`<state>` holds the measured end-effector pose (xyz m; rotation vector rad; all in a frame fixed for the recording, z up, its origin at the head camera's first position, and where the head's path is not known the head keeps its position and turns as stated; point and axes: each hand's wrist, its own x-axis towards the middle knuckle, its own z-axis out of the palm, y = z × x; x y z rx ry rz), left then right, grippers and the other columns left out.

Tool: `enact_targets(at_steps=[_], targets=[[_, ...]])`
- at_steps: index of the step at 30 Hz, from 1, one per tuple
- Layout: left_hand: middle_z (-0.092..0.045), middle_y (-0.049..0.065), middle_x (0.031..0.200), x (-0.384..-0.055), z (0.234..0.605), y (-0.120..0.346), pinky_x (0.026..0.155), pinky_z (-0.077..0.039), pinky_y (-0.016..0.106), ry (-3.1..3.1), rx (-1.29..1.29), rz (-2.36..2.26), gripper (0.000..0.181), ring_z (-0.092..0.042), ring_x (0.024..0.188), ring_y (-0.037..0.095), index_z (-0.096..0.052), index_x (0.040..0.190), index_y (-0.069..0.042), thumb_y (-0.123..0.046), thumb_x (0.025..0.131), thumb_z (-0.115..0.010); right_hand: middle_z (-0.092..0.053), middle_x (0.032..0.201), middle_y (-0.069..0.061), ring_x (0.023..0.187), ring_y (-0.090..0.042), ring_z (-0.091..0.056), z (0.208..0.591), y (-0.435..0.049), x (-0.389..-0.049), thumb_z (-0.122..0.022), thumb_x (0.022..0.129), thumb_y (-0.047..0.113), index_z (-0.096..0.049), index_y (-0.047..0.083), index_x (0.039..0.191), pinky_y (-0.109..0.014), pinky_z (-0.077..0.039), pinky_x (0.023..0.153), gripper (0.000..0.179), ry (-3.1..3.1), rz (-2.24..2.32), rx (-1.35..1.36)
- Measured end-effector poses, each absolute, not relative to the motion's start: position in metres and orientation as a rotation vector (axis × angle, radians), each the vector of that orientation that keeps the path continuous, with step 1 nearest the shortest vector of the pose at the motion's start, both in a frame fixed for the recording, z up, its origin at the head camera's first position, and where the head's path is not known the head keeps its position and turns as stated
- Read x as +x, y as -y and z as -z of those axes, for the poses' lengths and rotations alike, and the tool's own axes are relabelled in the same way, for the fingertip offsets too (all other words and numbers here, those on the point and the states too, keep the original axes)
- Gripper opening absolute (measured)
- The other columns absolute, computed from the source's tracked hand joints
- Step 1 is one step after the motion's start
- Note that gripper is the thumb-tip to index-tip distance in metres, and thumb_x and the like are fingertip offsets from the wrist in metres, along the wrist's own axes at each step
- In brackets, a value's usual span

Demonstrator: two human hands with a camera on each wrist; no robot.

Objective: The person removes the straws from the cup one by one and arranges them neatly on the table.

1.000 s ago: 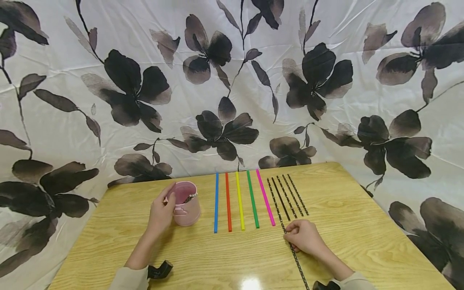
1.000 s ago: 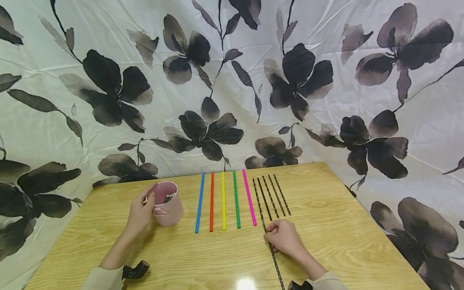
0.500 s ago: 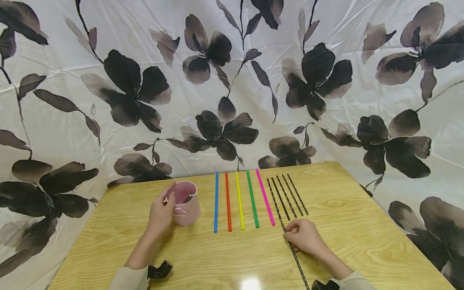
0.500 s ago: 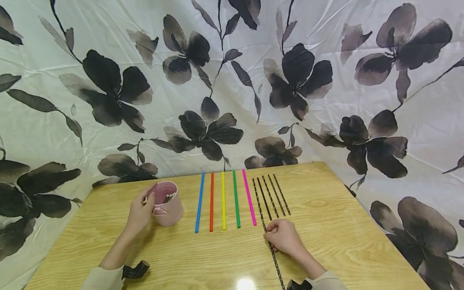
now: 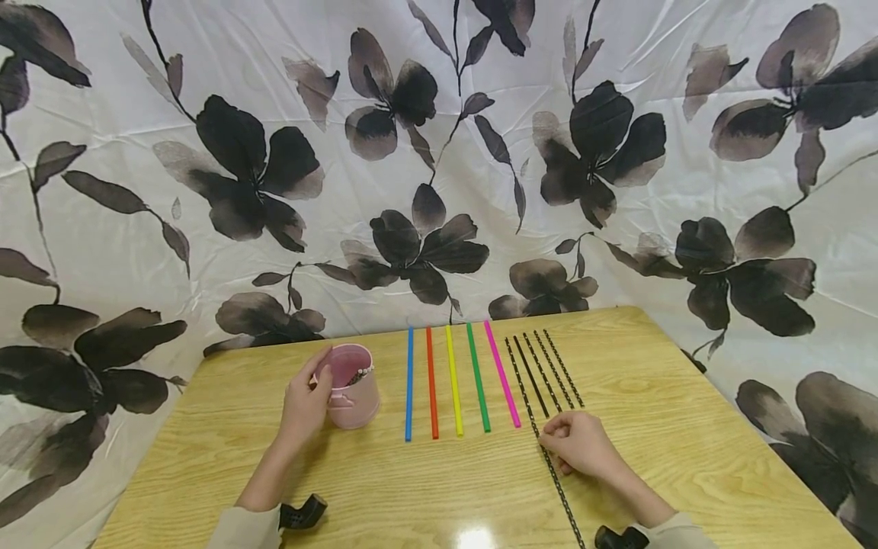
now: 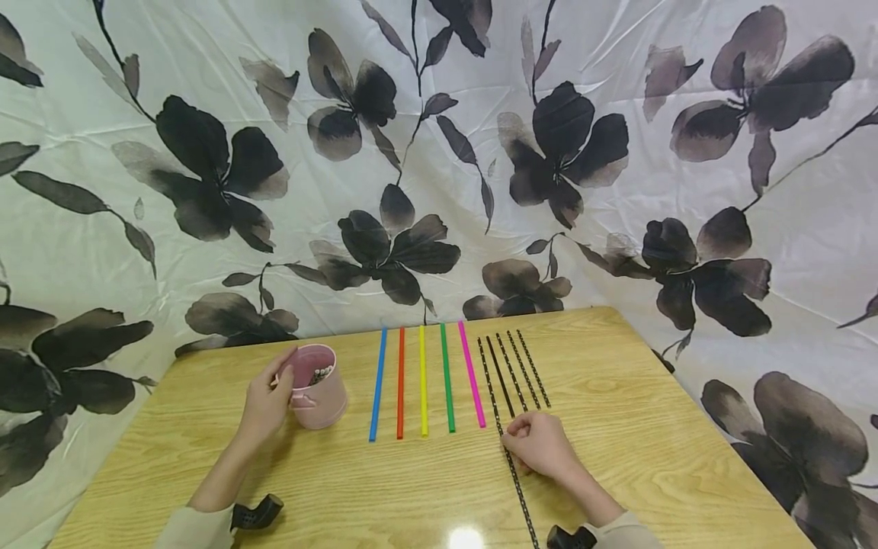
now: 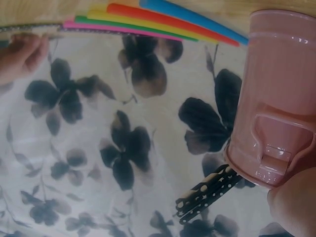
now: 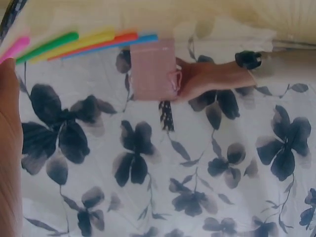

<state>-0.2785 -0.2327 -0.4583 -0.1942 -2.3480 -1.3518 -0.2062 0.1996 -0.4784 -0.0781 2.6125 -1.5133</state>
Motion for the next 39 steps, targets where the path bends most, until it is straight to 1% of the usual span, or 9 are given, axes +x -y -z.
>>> enact_targets(at_steps=[6, 8, 11, 15, 19, 25, 32, 35, 39], targets=[[-0.05, 0.001, 0.124, -0.279, 0.455, 0.233, 0.069, -0.038, 0.02, 2.342, -0.174, 1.31, 0.035, -0.044, 0.095, 0.012, -0.047, 0.128, -0.025, -0.027, 0.093, -0.042, -0.06, 0.065, -0.012, 0.048, -0.031, -0.055, 0.437, -0.194, -0.219, -0.065, 0.08, 0.017, -0.062, 0.003, 0.088, -0.036, -0.047, 0.044, 0.016, -2.693, 1.541, -0.161], [-0.05, 0.002, 0.124, -0.279, 0.455, 0.234, 0.066, -0.039, 0.021, 2.341, -0.178, 1.314, 0.035, -0.045, 0.093, 0.013, -0.047, 0.128, -0.024, -0.026, 0.093, -0.042, -0.06, 0.066, -0.01, 0.05, -0.032, -0.056, 0.421, -0.188, -0.225, -0.065, 0.08, 0.017, -0.063, 0.004, 0.089, -0.038, -0.047, 0.046, 0.016, -2.696, 1.571, -0.202], [-0.05, 0.004, 0.123, -0.278, 0.454, 0.234, 0.062, -0.039, 0.021, 2.338, -0.183, 1.333, 0.035, -0.045, 0.091, 0.014, -0.048, 0.128, -0.022, -0.024, 0.093, -0.043, -0.059, 0.066, -0.007, 0.05, -0.028, -0.056, 0.401, -0.174, -0.235, -0.065, 0.08, 0.019, -0.063, 0.006, 0.089, -0.038, -0.047, 0.047, 0.015, -2.69, 1.6, -0.277], [-0.049, 0.007, 0.124, -0.274, 0.449, 0.232, 0.066, -0.038, 0.018, 2.332, -0.198, 1.364, 0.035, -0.046, 0.099, 0.015, -0.048, 0.127, -0.019, -0.02, 0.092, -0.045, -0.06, 0.07, -0.005, 0.053, -0.021, -0.057, 0.387, -0.147, -0.25, -0.065, 0.08, 0.02, -0.064, 0.008, 0.089, -0.036, -0.048, 0.048, 0.015, -2.664, 1.639, -0.406], [-0.048, 0.012, 0.124, -0.264, 0.438, 0.226, 0.072, -0.038, 0.018, 2.335, -0.205, 1.362, 0.036, -0.045, 0.106, 0.021, -0.048, 0.127, -0.012, -0.015, 0.092, -0.044, -0.061, 0.078, -0.005, 0.061, -0.02, -0.059, 0.387, -0.114, -0.264, -0.065, 0.08, 0.02, -0.064, 0.009, 0.091, -0.036, -0.049, 0.052, 0.016, -2.575, 1.697, -0.54], [-0.047, 0.014, 0.125, -0.254, 0.432, 0.219, 0.082, -0.04, 0.038, 2.344, -0.187, 1.347, 0.036, -0.043, 0.113, 0.025, -0.047, 0.128, -0.009, -0.013, 0.092, -0.042, -0.061, 0.089, -0.007, 0.069, -0.02, -0.06, 0.394, -0.061, -0.272, -0.064, 0.081, 0.016, -0.063, 0.007, 0.099, -0.037, -0.05, 0.055, 0.02, -2.423, 1.772, -0.716], [-0.048, 0.012, 0.125, -0.254, 0.431, 0.217, 0.074, -0.037, 0.016, 2.313, -0.198, 1.381, 0.035, -0.043, 0.112, 0.023, -0.048, 0.127, -0.011, -0.012, 0.092, -0.044, -0.06, 0.1, -0.016, 0.075, -0.024, -0.061, 0.395, -0.018, -0.268, -0.062, 0.081, 0.006, -0.061, 0.003, 0.105, -0.037, -0.05, 0.058, 0.024, -2.295, 1.907, -0.77], [-0.048, 0.012, 0.125, -0.253, 0.431, 0.217, 0.075, -0.036, 0.015, 2.314, -0.205, 1.375, 0.035, -0.043, 0.113, 0.023, -0.048, 0.127, -0.011, -0.011, 0.092, -0.045, -0.059, 0.102, -0.016, 0.078, -0.03, -0.06, 0.4, -0.005, -0.269, -0.062, 0.081, 0.005, -0.061, 0.003, 0.106, -0.042, -0.049, 0.059, 0.025, -2.245, 1.964, -0.776], [-0.047, 0.011, 0.126, -0.253, 0.431, 0.218, 0.079, -0.039, 0.024, 2.323, -0.196, 1.371, 0.036, -0.042, 0.113, 0.022, -0.047, 0.127, -0.011, -0.013, 0.092, -0.044, -0.059, 0.102, -0.02, 0.076, -0.032, -0.06, 0.404, 0.008, -0.272, -0.062, 0.081, 0.004, -0.06, -0.001, 0.107, -0.045, -0.049, 0.059, 0.027, -2.196, 2.013, -0.816]])
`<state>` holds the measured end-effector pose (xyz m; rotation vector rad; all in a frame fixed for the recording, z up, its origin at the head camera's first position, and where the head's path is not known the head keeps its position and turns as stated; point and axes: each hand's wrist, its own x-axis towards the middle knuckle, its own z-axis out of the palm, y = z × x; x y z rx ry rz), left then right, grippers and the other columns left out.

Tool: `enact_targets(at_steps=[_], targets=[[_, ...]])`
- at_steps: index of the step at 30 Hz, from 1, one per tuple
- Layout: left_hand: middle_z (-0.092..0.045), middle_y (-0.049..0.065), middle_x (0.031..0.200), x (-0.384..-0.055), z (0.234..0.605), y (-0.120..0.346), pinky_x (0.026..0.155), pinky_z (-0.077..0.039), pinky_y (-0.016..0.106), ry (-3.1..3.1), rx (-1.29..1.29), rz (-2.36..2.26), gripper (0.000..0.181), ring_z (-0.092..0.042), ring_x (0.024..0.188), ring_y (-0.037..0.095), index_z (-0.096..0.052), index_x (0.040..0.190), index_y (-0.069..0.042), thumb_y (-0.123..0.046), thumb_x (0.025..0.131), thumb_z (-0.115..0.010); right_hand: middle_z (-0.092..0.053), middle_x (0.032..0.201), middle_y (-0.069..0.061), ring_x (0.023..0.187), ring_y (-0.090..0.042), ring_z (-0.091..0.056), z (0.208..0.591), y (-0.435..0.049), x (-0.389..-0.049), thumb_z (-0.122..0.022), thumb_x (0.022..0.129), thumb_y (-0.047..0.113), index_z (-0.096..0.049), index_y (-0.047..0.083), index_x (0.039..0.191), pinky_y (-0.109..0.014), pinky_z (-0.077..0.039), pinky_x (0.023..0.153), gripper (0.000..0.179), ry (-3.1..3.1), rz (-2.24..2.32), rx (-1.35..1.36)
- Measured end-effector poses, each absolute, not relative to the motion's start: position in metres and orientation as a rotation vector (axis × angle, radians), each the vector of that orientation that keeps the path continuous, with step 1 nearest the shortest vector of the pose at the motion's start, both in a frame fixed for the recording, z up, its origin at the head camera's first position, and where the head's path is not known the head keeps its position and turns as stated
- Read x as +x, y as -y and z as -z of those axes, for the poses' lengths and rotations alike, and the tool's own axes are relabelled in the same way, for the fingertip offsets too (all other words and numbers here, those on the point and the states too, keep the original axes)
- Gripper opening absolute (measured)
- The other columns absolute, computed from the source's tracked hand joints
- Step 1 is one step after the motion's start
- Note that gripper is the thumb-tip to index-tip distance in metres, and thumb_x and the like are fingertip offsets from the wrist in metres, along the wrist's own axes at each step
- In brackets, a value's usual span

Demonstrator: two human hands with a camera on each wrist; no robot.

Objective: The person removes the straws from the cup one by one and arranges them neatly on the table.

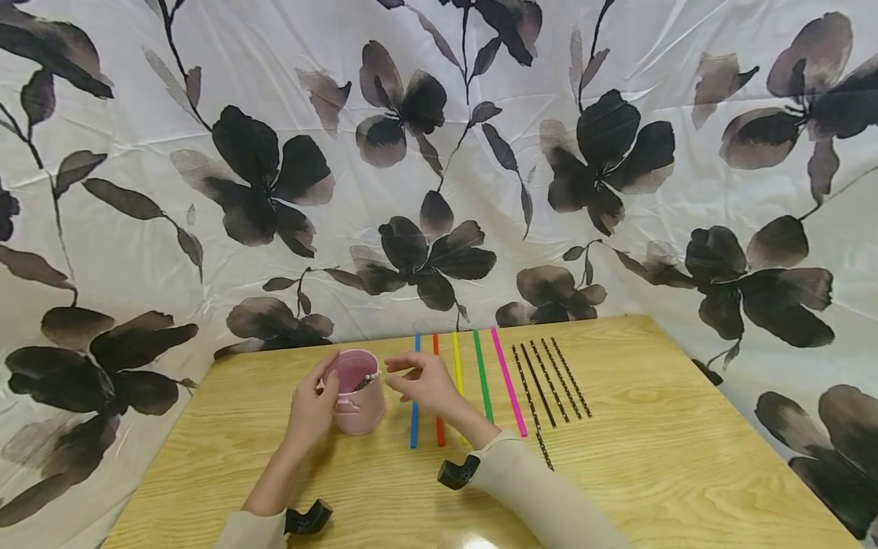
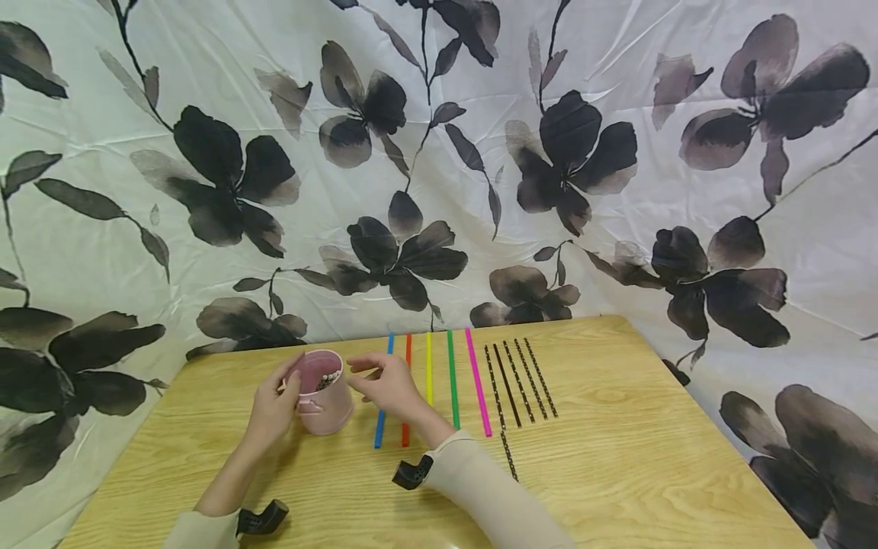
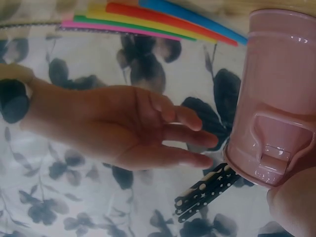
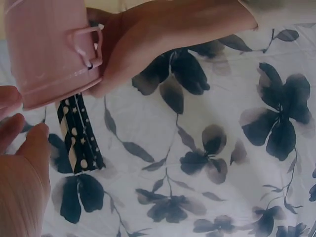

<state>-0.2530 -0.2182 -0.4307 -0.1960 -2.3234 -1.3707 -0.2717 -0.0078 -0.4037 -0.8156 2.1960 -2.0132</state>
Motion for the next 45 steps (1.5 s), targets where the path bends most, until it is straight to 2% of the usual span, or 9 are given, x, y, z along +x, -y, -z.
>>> enact_targets(at_steps=[5, 8, 12, 16, 20, 23, 29, 38, 45], targets=[[-0.047, 0.014, 0.126, -0.253, 0.431, 0.218, 0.083, -0.039, 0.042, 2.316, -0.206, 1.383, 0.036, -0.042, 0.114, 0.025, -0.047, 0.128, -0.009, -0.013, 0.092, -0.043, -0.062, 0.098, -0.009, 0.07, -0.022, -0.061, 0.412, 0.02, -0.277, -0.064, 0.08, 0.008, -0.064, 0.005, 0.104, -0.04, -0.05, 0.057, 0.025, -2.228, 2.019, -0.818], [-0.048, 0.014, 0.125, -0.253, 0.431, 0.218, 0.081, -0.04, 0.033, 2.311, -0.207, 1.377, 0.035, -0.043, 0.113, 0.025, -0.048, 0.127, -0.01, -0.012, 0.092, -0.044, -0.063, 0.098, -0.007, 0.067, -0.019, -0.061, 0.418, 0.024, -0.281, -0.065, 0.079, 0.01, -0.066, 0.008, 0.101, -0.039, -0.05, 0.056, 0.022, -2.242, 2.017, -0.831], [-0.048, 0.012, 0.125, -0.262, 0.442, 0.225, 0.072, -0.038, 0.018, 2.322, -0.209, 1.363, 0.035, -0.045, 0.108, 0.021, -0.048, 0.127, -0.012, -0.014, 0.092, -0.045, -0.06, 0.103, -0.015, 0.064, -0.017, -0.06, 0.413, 0.026, -0.277, -0.064, 0.08, 0.007, -0.066, 0.003, 0.1, -0.044, -0.049, 0.056, 0.021, -2.238, 2.02, -0.866], [-0.048, 0.006, 0.126, -0.273, 0.458, 0.233, 0.072, -0.04, 0.022, 2.334, -0.205, 1.356, 0.036, -0.045, 0.107, 0.017, -0.047, 0.128, -0.019, -0.021, 0.092, -0.045, -0.061, 0.1, -0.012, 0.064, -0.021, -0.061, 0.408, 0.027, -0.271, -0.064, 0.079, 0.004, -0.066, 0.0, 0.096, -0.045, -0.048, 0.055, 0.017, -2.271, 2.016, -0.893], [-0.048, 0.003, 0.126, -0.275, 0.462, 0.233, 0.076, -0.041, 0.027, 2.356, -0.186, 1.334, 0.036, -0.045, 0.107, 0.015, -0.046, 0.129, -0.023, -0.026, 0.093, -0.043, -0.062, 0.093, -0.004, 0.063, -0.025, -0.061, 0.417, 0.033, -0.275, -0.065, 0.078, 0.006, -0.068, 0.003, 0.091, -0.036, -0.049, 0.049, 0.013, -2.357, 1.987, -0.947], [-0.048, 0.003, 0.126, -0.275, 0.462, 0.233, 0.072, -0.042, 0.026, 2.36, -0.187, 1.328, 0.036, -0.047, 0.101, 0.015, -0.046, 0.129, -0.023, -0.027, 0.093, -0.042, -0.063, 0.088, 0.003, 0.059, -0.018, -0.06, 0.427, 0.037, -0.282, -0.067, 0.078, 0.009, -0.069, 0.007, 0.089, -0.026, -0.047, 0.045, 0.012, -2.426, 1.956, -0.978], [-0.048, 0.004, 0.125, -0.275, 0.462, 0.233, 0.068, -0.041, 0.023, 2.335, -0.195, 1.331, 0.036, -0.046, 0.096, 0.015, -0.047, 0.128, -0.023, -0.025, 0.093, -0.043, -0.061, 0.087, 0.008, 0.062, -0.004, -0.055, 0.435, 0.041, -0.289, -0.064, 0.079, 0.009, -0.07, 0.014, 0.092, -0.017, -0.045, 0.052, 0.015, -2.621, 1.807, -1.195], [-0.049, 0.004, 0.125, -0.274, 0.458, 0.231, 0.064, -0.041, 0.023, 2.337, -0.194, 1.323, 0.036, -0.046, 0.092, 0.015, -0.047, 0.129, -0.021, -0.024, 0.093, -0.043, -0.064, 0.088, 0.006, 0.068, -0.005, -0.058, 0.433, 0.04, -0.288, -0.062, 0.08, 0.006, -0.07, 0.011, 0.09, -0.018, -0.046, 0.06, 0.014, -2.638, 1.872, -1.248], [-0.049, 0.013, 0.123, -0.259, 0.439, 0.222, 0.065, -0.04, 0.021, 2.321, -0.208, 1.36, 0.035, -0.048, 0.095, 0.021, -0.049, 0.127, -0.011, -0.013, 0.092, -0.045, -0.064, 0.083, 0.01, 0.07, -0.008, -0.059, 0.412, 0.031, -0.278, -0.064, 0.081, 0.017, -0.069, 0.008, 0.089, -0.024, -0.048, 0.057, 0.013, -2.522, 1.971, -1.121]])
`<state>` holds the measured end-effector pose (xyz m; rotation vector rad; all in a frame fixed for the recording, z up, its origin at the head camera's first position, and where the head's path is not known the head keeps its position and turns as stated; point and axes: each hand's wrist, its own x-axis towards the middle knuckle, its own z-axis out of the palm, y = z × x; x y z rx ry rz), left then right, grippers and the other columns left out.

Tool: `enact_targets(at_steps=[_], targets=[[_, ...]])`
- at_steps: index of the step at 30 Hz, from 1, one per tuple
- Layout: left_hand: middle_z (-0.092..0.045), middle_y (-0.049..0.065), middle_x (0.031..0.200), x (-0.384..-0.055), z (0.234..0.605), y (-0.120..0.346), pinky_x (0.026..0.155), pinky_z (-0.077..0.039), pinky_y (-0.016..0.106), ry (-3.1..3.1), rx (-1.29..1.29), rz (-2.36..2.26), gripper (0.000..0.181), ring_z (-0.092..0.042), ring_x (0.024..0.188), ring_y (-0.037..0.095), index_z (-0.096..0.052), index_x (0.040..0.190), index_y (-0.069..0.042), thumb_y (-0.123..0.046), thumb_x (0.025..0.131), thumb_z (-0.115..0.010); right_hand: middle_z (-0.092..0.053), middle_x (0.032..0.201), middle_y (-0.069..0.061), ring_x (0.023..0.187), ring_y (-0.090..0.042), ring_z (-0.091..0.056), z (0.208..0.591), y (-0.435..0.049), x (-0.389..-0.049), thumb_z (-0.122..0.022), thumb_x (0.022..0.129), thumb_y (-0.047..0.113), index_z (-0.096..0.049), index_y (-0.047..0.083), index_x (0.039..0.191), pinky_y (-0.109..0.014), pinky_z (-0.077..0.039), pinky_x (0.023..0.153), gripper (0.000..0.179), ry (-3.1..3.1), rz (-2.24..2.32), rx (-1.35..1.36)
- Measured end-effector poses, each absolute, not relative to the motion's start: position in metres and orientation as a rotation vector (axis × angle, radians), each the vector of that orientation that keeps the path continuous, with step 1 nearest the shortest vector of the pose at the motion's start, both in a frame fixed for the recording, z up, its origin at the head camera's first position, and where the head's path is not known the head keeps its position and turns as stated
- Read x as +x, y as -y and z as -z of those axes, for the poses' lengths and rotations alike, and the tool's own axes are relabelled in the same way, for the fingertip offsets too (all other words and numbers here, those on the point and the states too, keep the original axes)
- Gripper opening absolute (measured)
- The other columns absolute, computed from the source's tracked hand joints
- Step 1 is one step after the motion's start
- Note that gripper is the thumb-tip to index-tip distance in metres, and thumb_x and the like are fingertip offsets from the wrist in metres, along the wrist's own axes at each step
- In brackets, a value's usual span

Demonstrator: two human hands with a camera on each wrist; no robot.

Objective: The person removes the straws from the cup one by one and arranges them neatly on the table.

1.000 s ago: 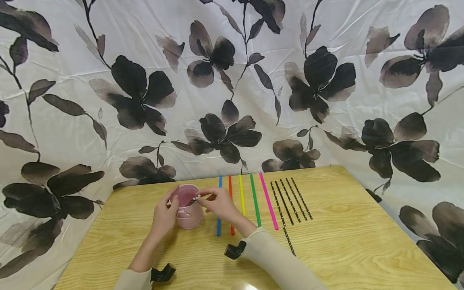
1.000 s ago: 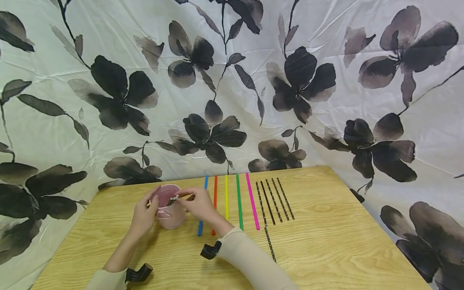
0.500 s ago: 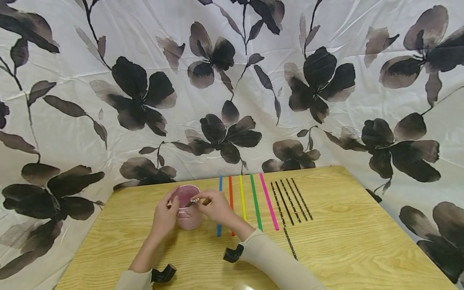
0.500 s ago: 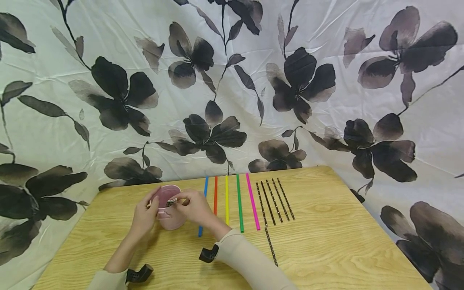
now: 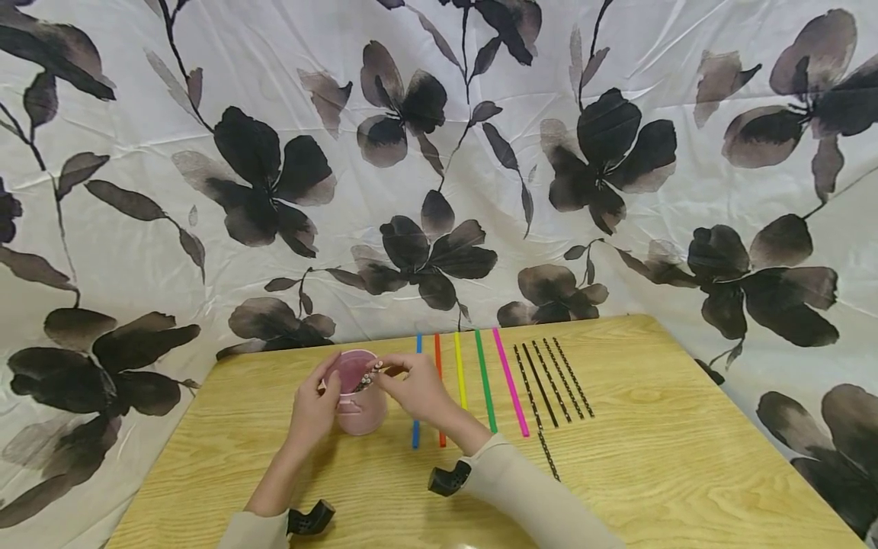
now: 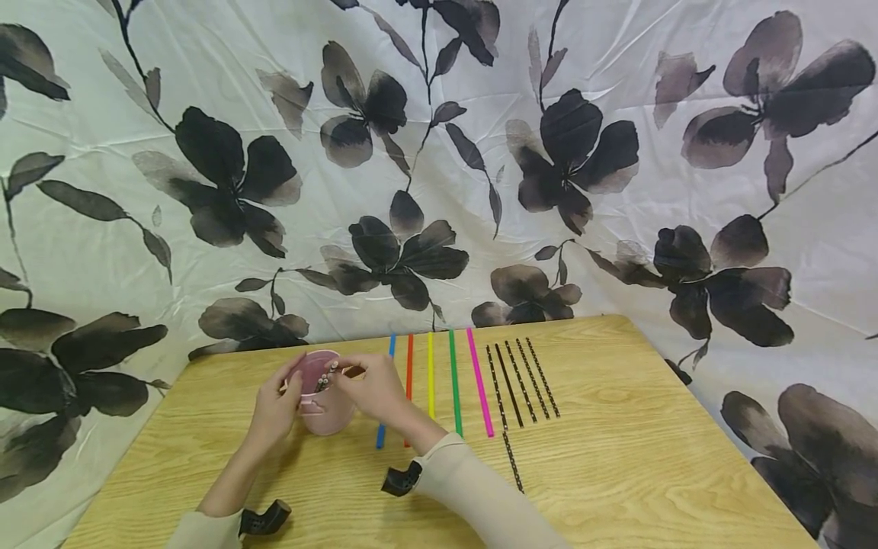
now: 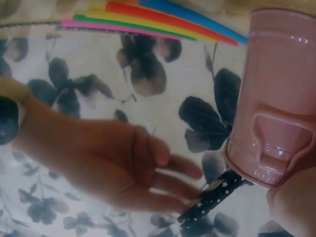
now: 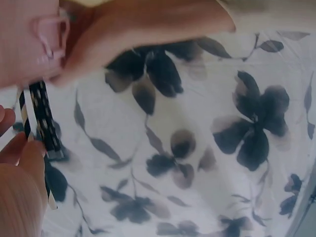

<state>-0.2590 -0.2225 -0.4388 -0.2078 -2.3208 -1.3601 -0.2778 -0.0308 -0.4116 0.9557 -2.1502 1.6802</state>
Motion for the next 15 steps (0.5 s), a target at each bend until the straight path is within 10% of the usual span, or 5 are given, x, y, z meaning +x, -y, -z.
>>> enact_targets(at_steps=[10, 15], targets=[[-0.048, 0.002, 0.126, -0.273, 0.458, 0.232, 0.082, -0.04, 0.037, 2.351, -0.164, 1.351, 0.036, -0.042, 0.113, 0.016, -0.047, 0.129, -0.021, -0.026, 0.093, -0.042, -0.063, 0.087, -0.016, 0.065, -0.022, -0.058, 0.339, -0.006, -0.238, -0.058, 0.081, -0.005, -0.063, -0.007, 0.087, -0.038, -0.049, 0.055, 0.008, 1.79, -1.87, 0.99], [-0.05, -0.001, 0.124, -0.275, 0.46, 0.23, 0.077, -0.041, 0.026, 2.356, -0.121, 1.35, 0.036, -0.046, 0.107, 0.013, -0.048, 0.127, -0.025, -0.029, 0.092, -0.043, -0.059, 0.086, -0.02, 0.067, -0.028, -0.057, 0.313, -0.033, -0.225, -0.057, 0.08, -0.008, -0.061, -0.009, 0.092, -0.042, -0.048, 0.061, 0.013, 1.734, -1.911, 0.935]])
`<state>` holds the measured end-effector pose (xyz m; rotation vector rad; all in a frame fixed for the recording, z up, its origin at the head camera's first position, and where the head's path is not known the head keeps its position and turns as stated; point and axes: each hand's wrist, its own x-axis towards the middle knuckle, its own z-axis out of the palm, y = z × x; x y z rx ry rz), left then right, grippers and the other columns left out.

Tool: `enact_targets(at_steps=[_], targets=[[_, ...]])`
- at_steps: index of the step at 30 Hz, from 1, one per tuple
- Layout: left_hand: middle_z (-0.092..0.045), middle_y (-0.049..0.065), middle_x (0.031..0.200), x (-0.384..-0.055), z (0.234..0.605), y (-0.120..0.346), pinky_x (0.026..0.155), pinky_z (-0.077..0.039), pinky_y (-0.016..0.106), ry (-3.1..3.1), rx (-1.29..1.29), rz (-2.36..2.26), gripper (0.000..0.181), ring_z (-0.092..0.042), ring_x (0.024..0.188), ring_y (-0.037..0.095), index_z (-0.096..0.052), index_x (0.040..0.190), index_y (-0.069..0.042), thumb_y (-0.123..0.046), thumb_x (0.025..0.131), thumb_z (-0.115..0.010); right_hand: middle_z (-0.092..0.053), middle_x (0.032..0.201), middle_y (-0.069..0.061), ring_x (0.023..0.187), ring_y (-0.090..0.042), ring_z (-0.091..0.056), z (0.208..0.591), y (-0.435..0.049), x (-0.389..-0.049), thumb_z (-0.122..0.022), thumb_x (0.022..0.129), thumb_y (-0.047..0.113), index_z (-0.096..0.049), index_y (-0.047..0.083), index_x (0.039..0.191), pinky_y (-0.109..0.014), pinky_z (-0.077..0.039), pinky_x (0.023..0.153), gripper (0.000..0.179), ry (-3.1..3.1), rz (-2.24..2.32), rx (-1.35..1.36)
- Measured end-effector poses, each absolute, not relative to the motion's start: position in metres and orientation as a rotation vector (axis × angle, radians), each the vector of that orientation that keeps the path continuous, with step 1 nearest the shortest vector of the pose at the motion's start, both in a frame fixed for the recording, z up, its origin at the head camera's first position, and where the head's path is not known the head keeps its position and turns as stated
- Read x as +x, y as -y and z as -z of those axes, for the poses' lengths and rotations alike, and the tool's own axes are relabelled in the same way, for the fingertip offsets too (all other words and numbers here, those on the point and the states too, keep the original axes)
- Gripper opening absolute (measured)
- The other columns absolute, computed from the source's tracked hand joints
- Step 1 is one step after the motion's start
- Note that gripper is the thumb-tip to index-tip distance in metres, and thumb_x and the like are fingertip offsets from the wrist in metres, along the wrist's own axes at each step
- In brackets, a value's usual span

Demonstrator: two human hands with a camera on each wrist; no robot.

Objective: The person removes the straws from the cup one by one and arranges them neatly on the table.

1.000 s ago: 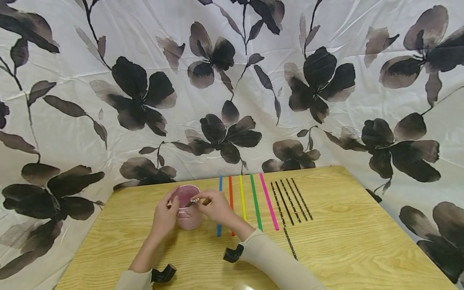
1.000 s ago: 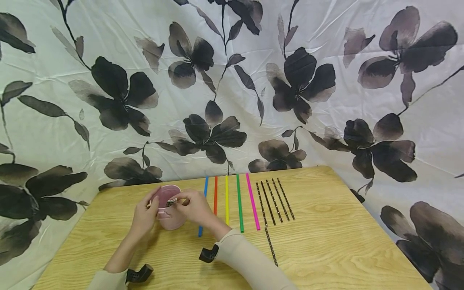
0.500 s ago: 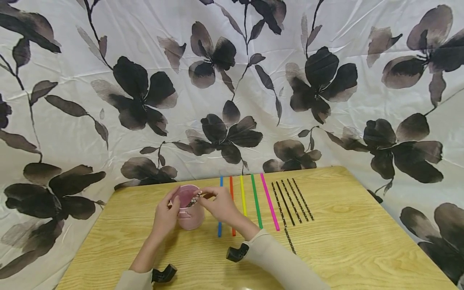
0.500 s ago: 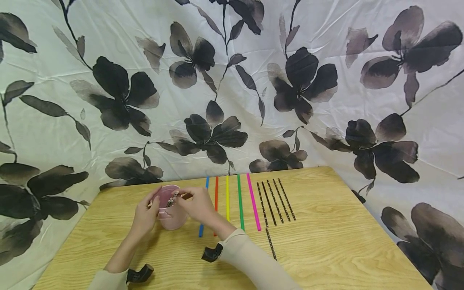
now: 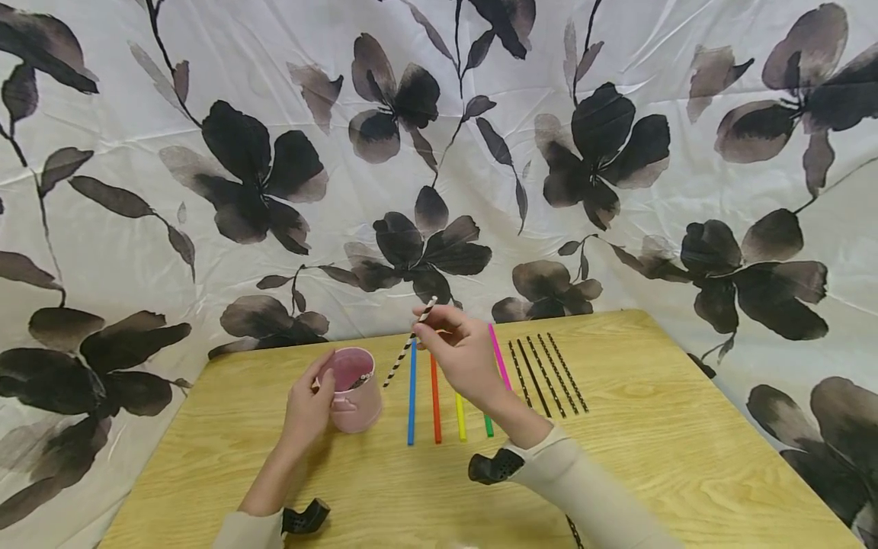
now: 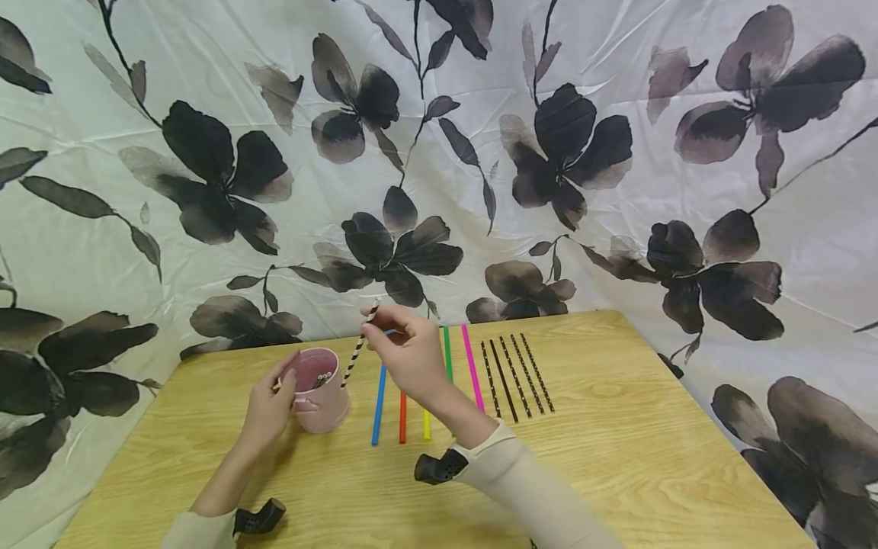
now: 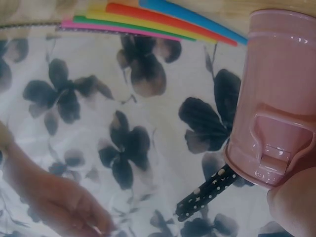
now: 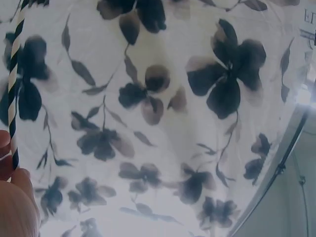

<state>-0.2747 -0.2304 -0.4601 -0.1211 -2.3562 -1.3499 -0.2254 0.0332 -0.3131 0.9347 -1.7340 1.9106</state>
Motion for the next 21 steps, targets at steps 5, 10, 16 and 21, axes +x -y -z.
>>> enact_targets(at_steps=[5, 10, 16, 21], targets=[[-0.05, 0.0, 0.123, -0.275, 0.46, 0.23, 0.072, -0.042, 0.024, 2.366, -0.109, 1.344, 0.037, -0.049, 0.1, 0.015, -0.047, 0.128, -0.024, -0.03, 0.092, -0.043, -0.057, 0.082, -0.021, 0.065, -0.031, -0.056, 0.309, -0.065, -0.226, -0.057, 0.081, -0.007, -0.055, -0.006, 0.108, -0.038, -0.049, 0.06, 0.028, 1.738, -1.975, 0.892], [-0.049, 0.001, 0.125, -0.275, 0.461, 0.231, 0.078, -0.041, 0.032, 2.358, -0.129, 1.34, 0.037, -0.046, 0.106, 0.014, -0.047, 0.129, -0.023, -0.031, 0.092, -0.042, -0.056, 0.083, -0.02, 0.062, -0.025, -0.057, 0.324, -0.096, -0.234, -0.06, 0.08, -0.005, -0.045, -0.006, 0.108, -0.038, -0.049, 0.058, 0.032, 1.707, -2.041, 0.854], [-0.049, 0.003, 0.125, -0.275, 0.46, 0.229, 0.076, -0.041, 0.031, 2.356, -0.137, 1.337, 0.037, -0.046, 0.102, 0.015, -0.046, 0.129, -0.023, -0.029, 0.093, -0.042, -0.058, 0.081, -0.019, 0.06, -0.026, -0.057, 0.335, -0.128, -0.232, -0.062, 0.078, -0.004, -0.049, -0.009, 0.102, -0.038, -0.049, 0.055, 0.027, 1.779, -1.988, 0.831], [-0.047, 0.005, 0.128, -0.275, 0.458, 0.231, 0.085, -0.038, 0.042, 2.326, -0.192, 1.373, 0.036, -0.04, 0.116, 0.019, -0.046, 0.129, -0.022, -0.025, 0.093, -0.043, -0.059, 0.082, -0.021, 0.06, -0.023, -0.057, 0.349, -0.149, -0.229, -0.064, 0.079, 0.001, -0.054, -0.006, 0.103, -0.034, -0.049, 0.055, 0.027, 1.931, -1.946, 0.694]])
